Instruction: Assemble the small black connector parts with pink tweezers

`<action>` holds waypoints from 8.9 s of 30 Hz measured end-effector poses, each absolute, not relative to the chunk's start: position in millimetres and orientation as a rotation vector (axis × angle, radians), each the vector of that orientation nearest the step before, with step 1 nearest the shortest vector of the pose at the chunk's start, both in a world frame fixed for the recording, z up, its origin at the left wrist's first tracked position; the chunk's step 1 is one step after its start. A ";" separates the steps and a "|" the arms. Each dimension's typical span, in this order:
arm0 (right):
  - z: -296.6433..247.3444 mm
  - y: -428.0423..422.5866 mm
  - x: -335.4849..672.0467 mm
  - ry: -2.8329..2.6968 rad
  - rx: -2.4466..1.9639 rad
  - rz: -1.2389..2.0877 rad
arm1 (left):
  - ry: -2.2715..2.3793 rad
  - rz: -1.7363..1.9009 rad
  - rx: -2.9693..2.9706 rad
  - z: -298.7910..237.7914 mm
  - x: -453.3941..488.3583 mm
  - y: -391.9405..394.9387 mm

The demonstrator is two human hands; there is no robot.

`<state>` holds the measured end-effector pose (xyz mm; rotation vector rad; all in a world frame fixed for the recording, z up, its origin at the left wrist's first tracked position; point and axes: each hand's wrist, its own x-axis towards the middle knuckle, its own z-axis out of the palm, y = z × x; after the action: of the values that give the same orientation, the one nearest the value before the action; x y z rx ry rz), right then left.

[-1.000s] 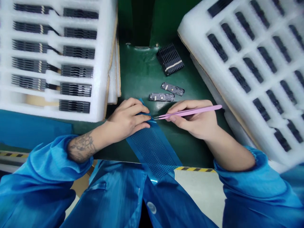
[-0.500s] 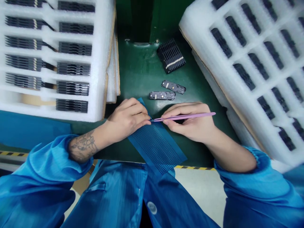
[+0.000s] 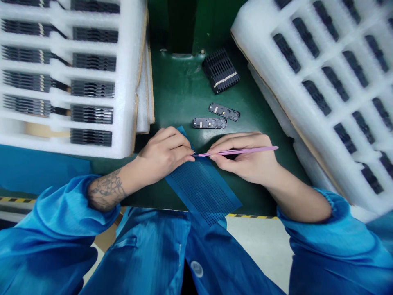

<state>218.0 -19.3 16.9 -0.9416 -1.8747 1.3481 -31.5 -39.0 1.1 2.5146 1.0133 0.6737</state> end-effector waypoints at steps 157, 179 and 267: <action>11.7 7.6 232.6 -1.356 -1.436 1.090 | 1.139 0.279 2.958 7.9 3.1 -3.2; 8.4 5.0 234.5 -1.957 -1.028 0.802 | 1.095 0.606 2.720 3.5 1.6 -0.3; 9.1 9.8 231.6 -1.415 -1.445 1.136 | 1.179 0.618 2.845 -1.6 -0.9 -5.8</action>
<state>231.6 9.8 9.1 -1.4455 -1.4153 1.1361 -0.9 -5.8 -1.6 2.8446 1.1794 0.6184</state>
